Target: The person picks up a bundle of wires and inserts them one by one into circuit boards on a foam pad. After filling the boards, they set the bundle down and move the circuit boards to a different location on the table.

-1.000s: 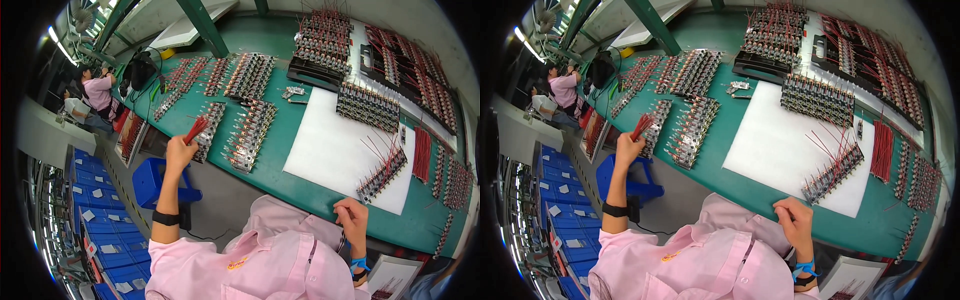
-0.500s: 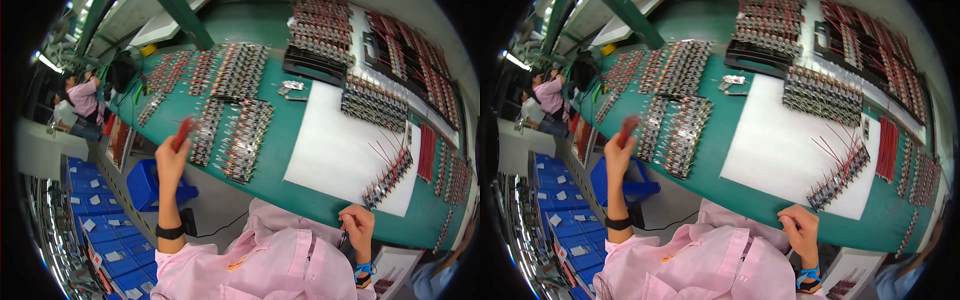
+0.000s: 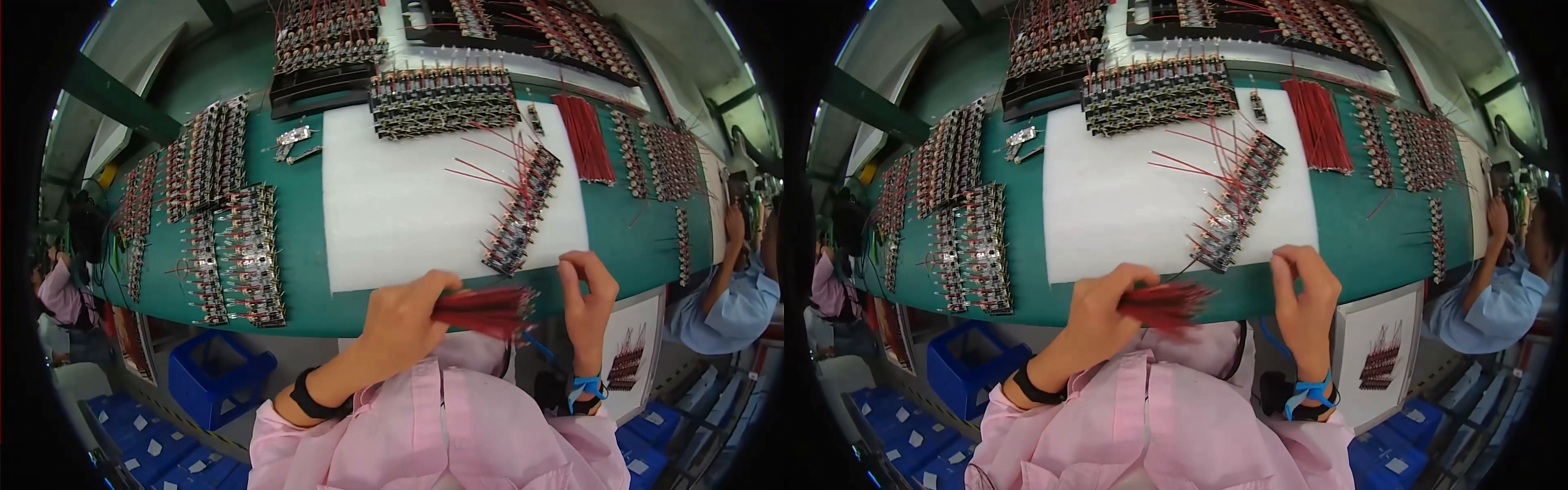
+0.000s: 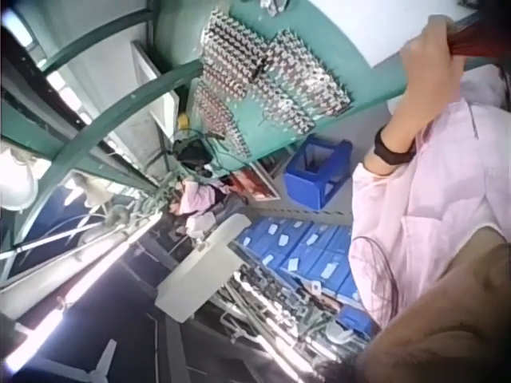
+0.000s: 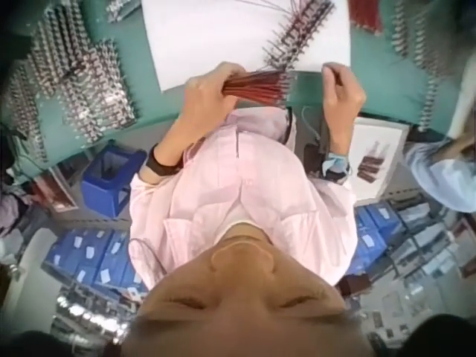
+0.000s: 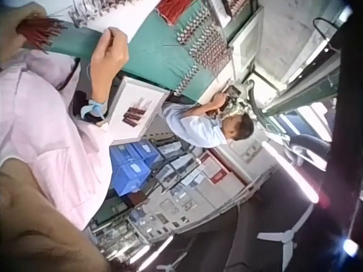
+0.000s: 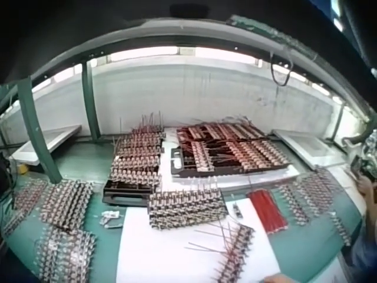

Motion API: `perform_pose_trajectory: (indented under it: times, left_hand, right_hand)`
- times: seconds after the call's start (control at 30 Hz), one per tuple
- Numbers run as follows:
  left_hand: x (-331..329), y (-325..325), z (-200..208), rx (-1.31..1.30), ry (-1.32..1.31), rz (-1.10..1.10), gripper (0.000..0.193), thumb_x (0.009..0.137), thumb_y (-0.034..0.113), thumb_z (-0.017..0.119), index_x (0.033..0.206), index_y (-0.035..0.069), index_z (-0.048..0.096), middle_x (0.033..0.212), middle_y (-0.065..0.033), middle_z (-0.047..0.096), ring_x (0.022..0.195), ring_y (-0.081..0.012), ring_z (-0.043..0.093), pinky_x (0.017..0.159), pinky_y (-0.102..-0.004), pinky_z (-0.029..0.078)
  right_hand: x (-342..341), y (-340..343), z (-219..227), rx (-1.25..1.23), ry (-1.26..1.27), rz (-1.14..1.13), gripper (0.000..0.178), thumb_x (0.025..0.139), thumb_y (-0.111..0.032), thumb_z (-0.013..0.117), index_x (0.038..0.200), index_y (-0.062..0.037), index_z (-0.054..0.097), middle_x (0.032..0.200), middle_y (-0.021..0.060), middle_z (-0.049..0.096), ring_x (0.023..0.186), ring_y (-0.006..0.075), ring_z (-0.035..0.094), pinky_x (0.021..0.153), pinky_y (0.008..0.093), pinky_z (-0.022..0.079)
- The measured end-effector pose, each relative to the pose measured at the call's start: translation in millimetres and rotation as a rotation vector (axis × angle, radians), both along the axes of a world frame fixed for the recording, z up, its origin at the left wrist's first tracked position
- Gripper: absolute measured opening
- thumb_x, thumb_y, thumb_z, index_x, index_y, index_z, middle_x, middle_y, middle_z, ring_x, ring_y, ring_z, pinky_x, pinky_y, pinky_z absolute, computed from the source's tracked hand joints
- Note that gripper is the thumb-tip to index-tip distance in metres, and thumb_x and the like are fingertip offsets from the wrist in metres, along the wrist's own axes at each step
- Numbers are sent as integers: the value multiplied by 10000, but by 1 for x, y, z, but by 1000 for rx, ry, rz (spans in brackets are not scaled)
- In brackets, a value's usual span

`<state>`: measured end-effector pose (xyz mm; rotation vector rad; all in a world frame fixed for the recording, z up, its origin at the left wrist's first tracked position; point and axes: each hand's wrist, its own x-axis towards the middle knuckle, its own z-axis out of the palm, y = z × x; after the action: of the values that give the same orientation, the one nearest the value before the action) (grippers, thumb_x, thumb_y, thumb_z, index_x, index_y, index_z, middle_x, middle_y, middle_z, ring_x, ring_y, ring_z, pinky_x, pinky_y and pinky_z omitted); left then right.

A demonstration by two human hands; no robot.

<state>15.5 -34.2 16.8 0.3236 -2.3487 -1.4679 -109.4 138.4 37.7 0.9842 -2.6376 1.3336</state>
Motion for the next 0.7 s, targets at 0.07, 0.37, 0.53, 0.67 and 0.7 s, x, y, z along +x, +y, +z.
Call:
perform_pose_trajectory:
  times: [0.07,0.37,0.53,0.67,0.7]
  left_hand:
    - [-18,5,6,-436,-16,-29,256,616,53,591,831,39,452,572,-97,503,470,-230,530,399,-340,392]
    - [-34,19,-18,-655,-55,-11,303,619,41,583,901,57,474,614,-68,550,479,-244,536,399,-323,398]
    - [-37,19,-17,-629,26,-31,296,598,24,598,875,73,506,640,-67,570,505,-234,551,417,-314,407]
    - [-38,20,-12,-617,-59,-12,322,565,-13,607,866,79,539,677,-74,597,537,-229,566,449,-301,422]
    - [-39,19,-13,-607,-47,-20,321,566,-16,604,866,78,539,675,-74,597,535,-230,565,449,-300,422]
  right_hand:
    - [-12,6,-3,43,86,-54,81,690,8,573,756,17,527,668,108,523,574,216,512,526,284,399]
    - [7,3,-19,192,251,140,207,599,-91,639,735,-11,505,749,93,468,717,255,446,659,358,335]
    - [13,-4,-36,87,294,124,243,557,-118,646,720,-14,500,752,87,448,716,243,431,668,355,316]
    - [14,-6,-40,97,333,71,224,559,-101,634,718,-17,501,745,85,448,709,243,431,667,356,313]
    - [14,-5,-41,105,332,77,219,557,-94,629,718,-17,501,743,85,448,703,242,430,665,355,311]
